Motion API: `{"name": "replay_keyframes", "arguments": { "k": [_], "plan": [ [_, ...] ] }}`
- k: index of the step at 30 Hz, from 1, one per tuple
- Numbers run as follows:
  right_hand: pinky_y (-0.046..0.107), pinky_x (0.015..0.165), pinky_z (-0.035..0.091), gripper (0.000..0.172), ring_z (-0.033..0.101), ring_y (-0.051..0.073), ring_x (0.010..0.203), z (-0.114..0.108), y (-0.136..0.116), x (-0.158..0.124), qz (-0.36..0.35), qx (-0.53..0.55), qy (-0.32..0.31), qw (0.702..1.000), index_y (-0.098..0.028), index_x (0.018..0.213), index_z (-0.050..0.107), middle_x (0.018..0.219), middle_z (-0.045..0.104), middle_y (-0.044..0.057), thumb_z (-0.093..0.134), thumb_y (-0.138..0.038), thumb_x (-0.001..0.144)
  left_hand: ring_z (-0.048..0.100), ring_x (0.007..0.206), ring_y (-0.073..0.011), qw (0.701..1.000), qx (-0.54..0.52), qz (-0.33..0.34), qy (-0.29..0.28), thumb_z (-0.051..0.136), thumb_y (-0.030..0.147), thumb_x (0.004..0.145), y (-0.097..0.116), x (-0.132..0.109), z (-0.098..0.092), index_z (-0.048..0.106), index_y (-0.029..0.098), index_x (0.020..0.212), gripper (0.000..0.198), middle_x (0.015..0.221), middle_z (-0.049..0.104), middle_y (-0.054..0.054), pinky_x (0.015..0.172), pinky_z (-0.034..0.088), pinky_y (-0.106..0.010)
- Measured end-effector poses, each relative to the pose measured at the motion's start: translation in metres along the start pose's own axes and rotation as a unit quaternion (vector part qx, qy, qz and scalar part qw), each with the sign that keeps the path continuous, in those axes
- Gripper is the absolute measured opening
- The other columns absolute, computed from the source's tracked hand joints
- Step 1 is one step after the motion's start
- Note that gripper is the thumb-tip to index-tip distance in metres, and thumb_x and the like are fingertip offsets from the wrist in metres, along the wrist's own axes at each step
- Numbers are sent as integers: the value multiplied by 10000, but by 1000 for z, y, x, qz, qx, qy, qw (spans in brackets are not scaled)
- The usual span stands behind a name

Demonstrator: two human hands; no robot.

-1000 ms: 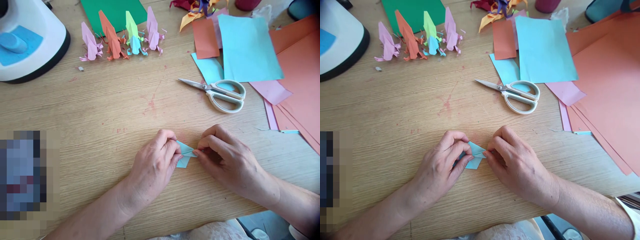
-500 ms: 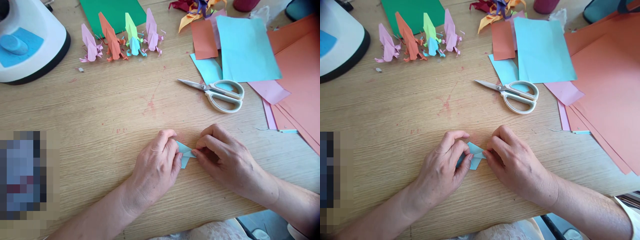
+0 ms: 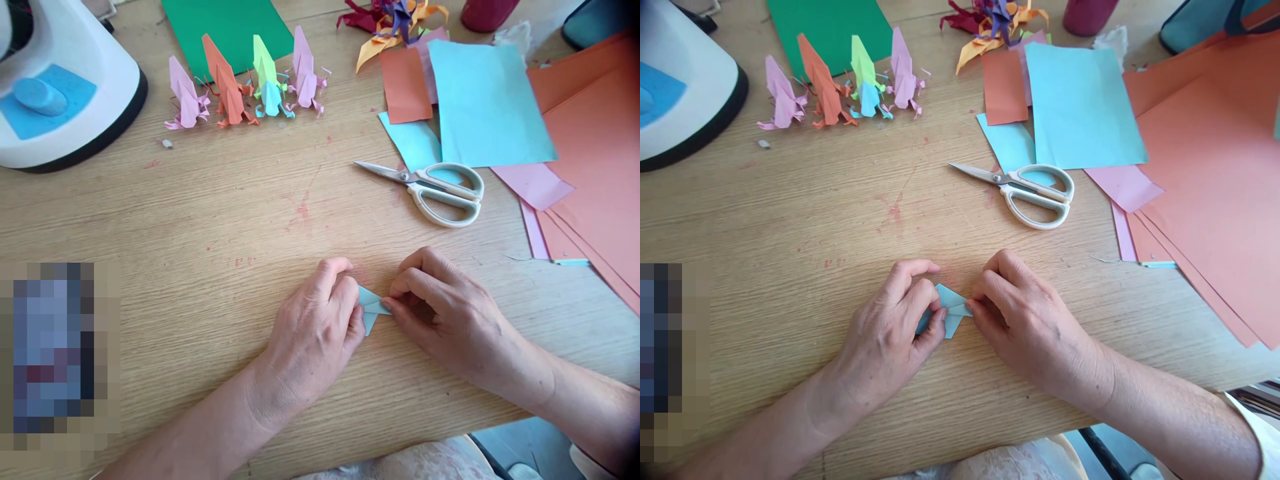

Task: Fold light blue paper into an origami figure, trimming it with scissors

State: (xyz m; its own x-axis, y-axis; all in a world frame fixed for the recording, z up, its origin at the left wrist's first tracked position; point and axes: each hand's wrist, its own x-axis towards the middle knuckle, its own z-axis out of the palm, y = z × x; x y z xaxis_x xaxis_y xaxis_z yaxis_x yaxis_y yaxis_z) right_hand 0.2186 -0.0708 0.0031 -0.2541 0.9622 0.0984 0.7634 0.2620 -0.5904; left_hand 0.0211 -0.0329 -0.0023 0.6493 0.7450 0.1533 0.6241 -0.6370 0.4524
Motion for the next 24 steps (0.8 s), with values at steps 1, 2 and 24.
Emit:
{"name": "replay_keyframes", "arguments": {
  "k": [1,2,24],
  "plan": [
    [267,616,447,88,521,130,718,0,0,0,0,2,-1,1000,-183,840,557,871,515,39,575,-113,891,644,900,-179,1000,-8,9,2,521,123,883,-1,-1,0,559,168,870,60,1152,573,-97,733,585,-319],
    [266,613,446,87,523,128,714,0,1,0,1,4,-2,1000,-184,843,558,874,515,38,577,-112,889,644,901,-171,1000,-19,21,4,517,110,892,-3,-2,-1,576,170,892,84,1157,575,-92,741,582,-313],
    [268,621,458,78,532,137,700,1,6,-2,-21,6,11,1000,-187,852,565,846,530,37,542,-150,917,597,807,-156,966,134,218,-20,494,125,969,-11,-17,-13,554,115,1307,344,1158,689,-75,728,564,-303]
  ]
}}
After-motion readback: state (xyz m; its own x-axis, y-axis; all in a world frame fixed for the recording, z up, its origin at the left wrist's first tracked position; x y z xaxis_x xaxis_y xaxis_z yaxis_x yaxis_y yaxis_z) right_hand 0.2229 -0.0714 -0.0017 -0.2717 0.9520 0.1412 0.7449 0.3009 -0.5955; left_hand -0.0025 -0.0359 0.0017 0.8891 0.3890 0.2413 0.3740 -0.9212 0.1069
